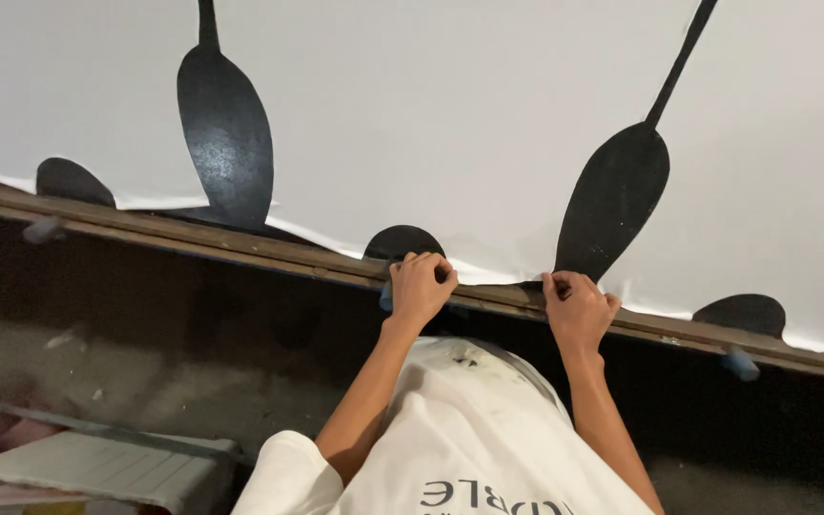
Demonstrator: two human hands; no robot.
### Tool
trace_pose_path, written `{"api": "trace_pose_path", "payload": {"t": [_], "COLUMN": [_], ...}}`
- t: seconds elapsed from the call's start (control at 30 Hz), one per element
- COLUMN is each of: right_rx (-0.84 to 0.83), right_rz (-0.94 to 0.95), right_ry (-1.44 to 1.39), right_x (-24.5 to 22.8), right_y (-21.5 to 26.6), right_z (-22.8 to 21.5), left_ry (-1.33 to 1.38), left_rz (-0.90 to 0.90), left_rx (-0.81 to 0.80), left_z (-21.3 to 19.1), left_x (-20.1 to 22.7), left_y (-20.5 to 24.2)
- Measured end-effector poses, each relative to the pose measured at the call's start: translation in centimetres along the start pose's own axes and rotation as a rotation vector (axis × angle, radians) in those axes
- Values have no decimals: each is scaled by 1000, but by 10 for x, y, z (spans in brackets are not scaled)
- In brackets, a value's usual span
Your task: The person uses a heat gun to warm a large white sticker on a black surface, then smooths it down with their hands. They proceed to peel back the edges of the sticker and carefully reposition it along the surface.
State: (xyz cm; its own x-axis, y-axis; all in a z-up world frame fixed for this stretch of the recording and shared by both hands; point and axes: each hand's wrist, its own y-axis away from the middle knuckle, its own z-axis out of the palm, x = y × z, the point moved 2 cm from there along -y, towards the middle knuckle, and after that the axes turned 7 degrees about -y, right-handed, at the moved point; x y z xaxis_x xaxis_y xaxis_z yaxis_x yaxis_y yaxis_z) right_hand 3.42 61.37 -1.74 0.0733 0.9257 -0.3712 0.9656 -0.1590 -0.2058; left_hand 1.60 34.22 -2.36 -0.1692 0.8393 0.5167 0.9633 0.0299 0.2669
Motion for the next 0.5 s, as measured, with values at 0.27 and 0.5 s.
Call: {"api": "trace_pose_path", "payload": {"t": [0.27, 0.5], "right_rx": [-63, -184], "right_rz": [47, 27], "right_ry": [-412, -496], "right_x": [-15, -38], "right_y": [-11, -32], "right_z": [-10, -35], "left_ry": [210, 163], "left_rz": [-2, 98], "left_rx": [-7, -39], "left_z": [-22, 1], "left_x": [16, -3], "left_y": [10, 3]}}
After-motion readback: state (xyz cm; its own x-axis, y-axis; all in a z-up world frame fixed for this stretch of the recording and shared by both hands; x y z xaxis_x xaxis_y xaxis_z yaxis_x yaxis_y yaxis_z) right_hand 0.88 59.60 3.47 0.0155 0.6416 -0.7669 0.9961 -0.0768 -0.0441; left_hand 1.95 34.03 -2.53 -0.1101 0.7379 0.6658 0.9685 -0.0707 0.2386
